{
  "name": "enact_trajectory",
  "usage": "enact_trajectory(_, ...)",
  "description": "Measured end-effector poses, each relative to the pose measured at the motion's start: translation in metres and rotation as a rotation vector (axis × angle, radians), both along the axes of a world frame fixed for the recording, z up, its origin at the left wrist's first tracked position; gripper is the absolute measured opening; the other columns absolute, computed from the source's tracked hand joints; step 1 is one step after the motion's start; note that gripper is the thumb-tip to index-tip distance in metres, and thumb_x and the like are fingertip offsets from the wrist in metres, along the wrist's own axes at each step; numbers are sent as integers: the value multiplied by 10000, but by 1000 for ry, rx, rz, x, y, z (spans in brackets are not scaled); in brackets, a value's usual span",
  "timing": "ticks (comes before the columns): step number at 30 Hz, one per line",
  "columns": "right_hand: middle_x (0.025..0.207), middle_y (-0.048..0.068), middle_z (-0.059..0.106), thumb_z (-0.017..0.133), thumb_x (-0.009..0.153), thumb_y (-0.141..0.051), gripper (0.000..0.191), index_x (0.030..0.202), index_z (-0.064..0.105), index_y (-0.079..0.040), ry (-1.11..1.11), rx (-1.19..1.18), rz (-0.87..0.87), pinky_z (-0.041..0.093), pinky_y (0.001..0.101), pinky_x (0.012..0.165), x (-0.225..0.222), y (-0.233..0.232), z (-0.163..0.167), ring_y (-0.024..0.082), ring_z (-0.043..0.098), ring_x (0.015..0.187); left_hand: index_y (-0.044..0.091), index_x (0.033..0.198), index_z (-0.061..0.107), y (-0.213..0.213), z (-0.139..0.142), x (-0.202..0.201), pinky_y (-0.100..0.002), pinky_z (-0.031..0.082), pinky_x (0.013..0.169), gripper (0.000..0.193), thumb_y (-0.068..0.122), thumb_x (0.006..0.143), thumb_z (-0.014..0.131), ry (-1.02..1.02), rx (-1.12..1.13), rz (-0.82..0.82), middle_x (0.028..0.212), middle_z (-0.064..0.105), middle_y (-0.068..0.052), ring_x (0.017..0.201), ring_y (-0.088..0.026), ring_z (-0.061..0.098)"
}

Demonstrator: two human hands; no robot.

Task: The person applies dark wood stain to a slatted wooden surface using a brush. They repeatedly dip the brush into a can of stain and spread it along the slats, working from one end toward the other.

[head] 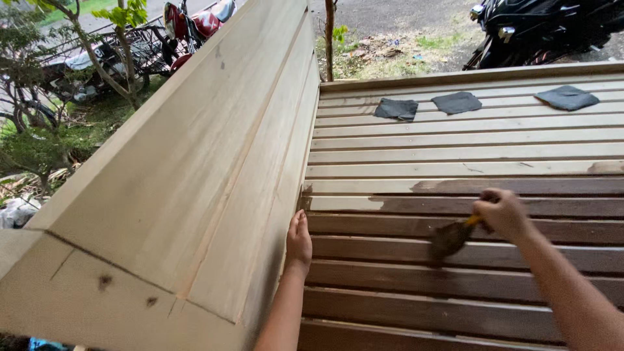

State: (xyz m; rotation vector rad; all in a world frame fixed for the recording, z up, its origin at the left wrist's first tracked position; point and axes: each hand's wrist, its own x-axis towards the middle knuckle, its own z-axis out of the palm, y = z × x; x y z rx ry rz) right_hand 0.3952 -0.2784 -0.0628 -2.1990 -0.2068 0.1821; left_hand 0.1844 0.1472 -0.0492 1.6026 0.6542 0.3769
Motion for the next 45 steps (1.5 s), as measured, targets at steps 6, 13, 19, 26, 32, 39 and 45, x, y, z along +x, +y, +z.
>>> enact_trajectory(6, 714, 164, 700, 627, 955, -120, 137, 903, 662, 1, -250, 330, 205, 557, 315, 376, 28, 88, -4, 190, 653, 490, 134, 1507, 472, 11, -7, 21, -372, 340, 1194, 598, 461, 1020, 353, -9, 6, 43, 1563, 486, -82, 1460, -250, 428)
enact_trajectory(13, 702, 149, 714, 643, 919, -65, 74, 905, 661, 6, -116, 469, 213, 543, 347, 390, -15, 332, -19, 202, 655, 498, 29, 1490, 459, 36, -57, 42, -359, 307, 1211, 595, 419, 1049, 368, -230, -18, 20, 1557, 480, -141, 1467, -250, 417)
enact_trajectory(19, 947, 165, 754, 651, 961, -122, 99, 1003, 684, -38, 217, 480, 235, 631, 329, 566, -9, 307, -38, 197, 688, 688, -39, 1475, 462, 48, -68, 48, -364, 314, 1219, 575, 360, 1067, 394, -378, -100, 26, 1550, 490, -198, 1472, -272, 429)
enact_trajectory(26, 903, 164, 778, 716, 903, -116, 105, 927, 665, -27, 72, 356, 525, 692, 372, 730, 41, 188, -48, 215, 769, 799, 23, 1521, 399, 38, -35, 39, -362, 231, 1239, 659, 470, 1040, 348, -220, -154, 15, 1614, 397, -151, 1526, -241, 322)
enact_trajectory(32, 1095, 13, 776, 713, 813, -73, 243, 1035, 635, -132, 303, 423, 668, 637, 361, 942, 15, 281, -43, 143, 762, 1028, -12, 1486, 448, 45, -45, 50, -366, 277, 1231, 638, 443, 1045, 379, -313, -116, 13, 1564, 475, -177, 1491, -262, 400)
enact_trajectory(39, 1046, 57, 760, 785, 818, -69, 259, 1062, 739, -142, 161, 219, 761, 648, 385, 900, 44, 222, -52, 195, 722, 954, -25, 1426, 511, 50, -55, 50, -352, 314, 1197, 572, 396, 1058, 389, -336, -109, 31, 1489, 551, -167, 1431, -241, 468)
enact_trajectory(45, 1158, 66, 730, 823, 773, -32, 211, 965, 779, -106, 123, 354, 761, 676, 406, 895, 53, 194, -59, 237, 733, 1015, -27, 1384, 562, 47, -50, 45, -353, 359, 1178, 559, 387, 1053, 384, -295, -48, 17, 1437, 603, -163, 1379, -246, 526)
